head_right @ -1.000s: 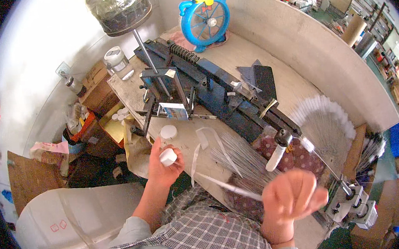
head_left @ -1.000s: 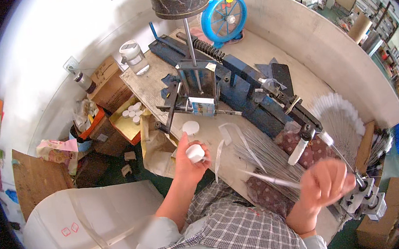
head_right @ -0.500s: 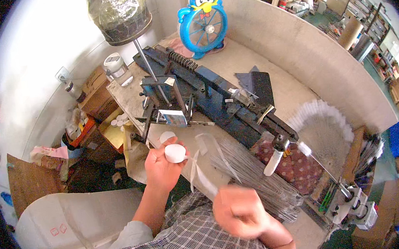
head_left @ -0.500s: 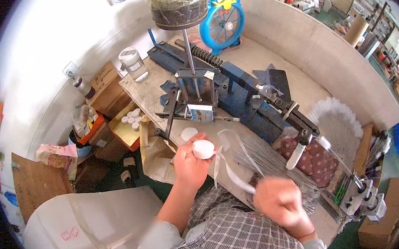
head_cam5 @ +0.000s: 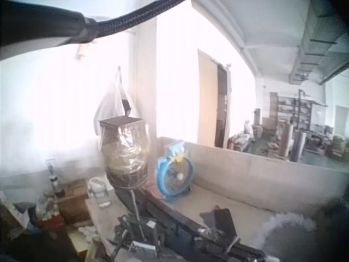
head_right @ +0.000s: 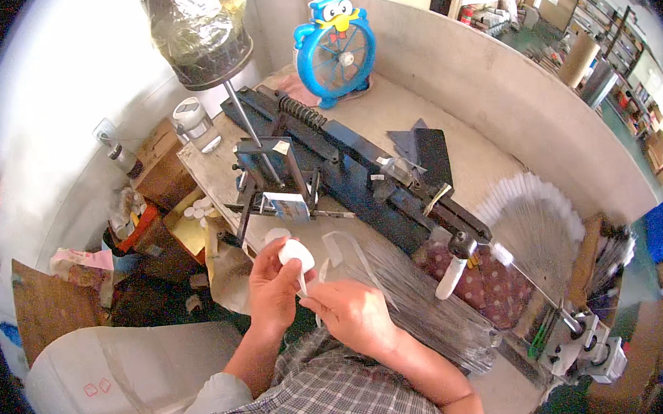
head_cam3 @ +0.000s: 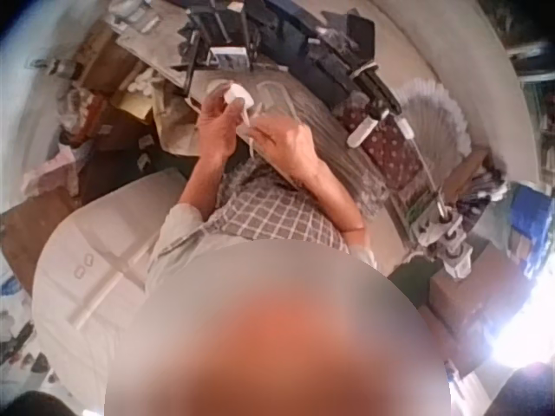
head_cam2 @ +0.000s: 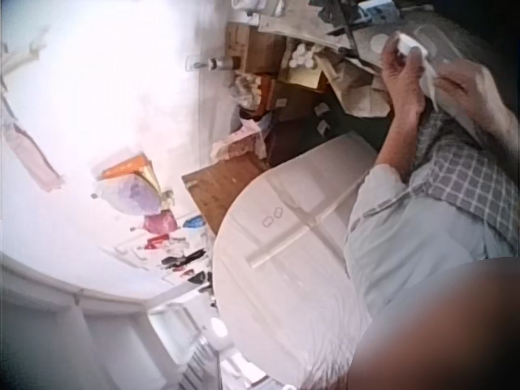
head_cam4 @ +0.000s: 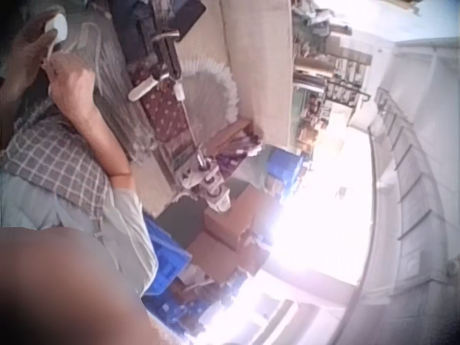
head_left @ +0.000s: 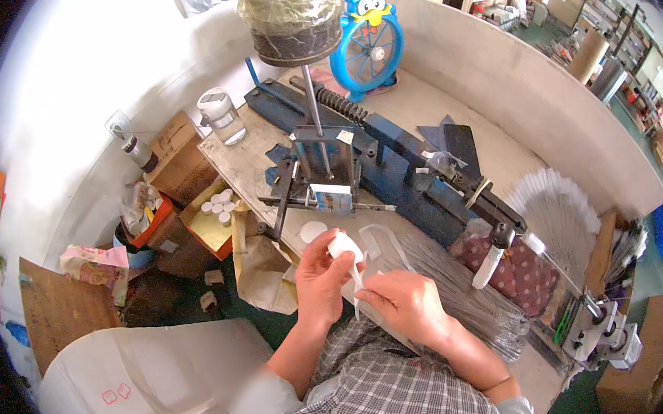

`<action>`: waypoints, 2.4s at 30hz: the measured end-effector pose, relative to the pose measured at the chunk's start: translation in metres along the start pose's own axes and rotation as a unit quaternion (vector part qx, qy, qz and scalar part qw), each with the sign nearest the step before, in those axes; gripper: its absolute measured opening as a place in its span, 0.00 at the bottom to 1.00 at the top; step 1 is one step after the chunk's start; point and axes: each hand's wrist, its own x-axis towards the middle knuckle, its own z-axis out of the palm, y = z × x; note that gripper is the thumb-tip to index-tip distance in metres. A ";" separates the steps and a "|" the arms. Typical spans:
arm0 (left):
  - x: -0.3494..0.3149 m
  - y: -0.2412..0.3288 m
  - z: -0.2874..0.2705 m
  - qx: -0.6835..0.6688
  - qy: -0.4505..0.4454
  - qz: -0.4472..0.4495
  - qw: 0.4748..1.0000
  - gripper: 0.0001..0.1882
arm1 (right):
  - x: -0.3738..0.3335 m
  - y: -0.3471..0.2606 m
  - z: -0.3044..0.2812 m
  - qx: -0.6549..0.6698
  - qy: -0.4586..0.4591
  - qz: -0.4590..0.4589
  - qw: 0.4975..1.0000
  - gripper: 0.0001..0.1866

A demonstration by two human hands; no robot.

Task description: Manufacturing shuttlecocks by assembling bases, feathers, and tape using specialized machinery and hand tools.

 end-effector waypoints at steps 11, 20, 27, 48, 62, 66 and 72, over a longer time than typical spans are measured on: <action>-0.018 0.005 -0.003 0.162 -0.145 -0.029 0.976 0.23 | 0.033 0.018 -0.031 0.007 0.153 0.010 0.988 0.04; -0.022 0.022 -0.006 0.068 -0.343 -0.015 0.937 0.30 | 0.028 0.050 -0.026 0.510 0.220 0.260 0.790 0.08; -0.010 0.025 0.000 -0.340 -0.143 -0.128 0.921 0.25 | 0.008 0.057 -0.023 0.704 0.163 0.291 0.627 0.09; -0.001 0.008 0.003 -0.086 -0.020 -0.078 0.993 0.24 | -0.016 -0.024 -0.001 0.695 -0.283 0.310 0.584 0.12; 0.003 0.015 -0.009 -0.274 -0.119 -0.178 0.937 0.23 | -0.023 -0.025 -0.026 0.691 -0.296 0.287 0.594 0.13; 0.007 0.018 -0.013 -0.307 -0.084 -0.169 0.933 0.20 | -0.022 -0.024 -0.027 0.689 -0.281 0.294 0.600 0.15; 0.010 0.011 -0.018 -0.300 -0.046 -0.171 0.937 0.21 | -0.014 -0.040 -0.028 0.607 -0.401 0.232 0.645 0.17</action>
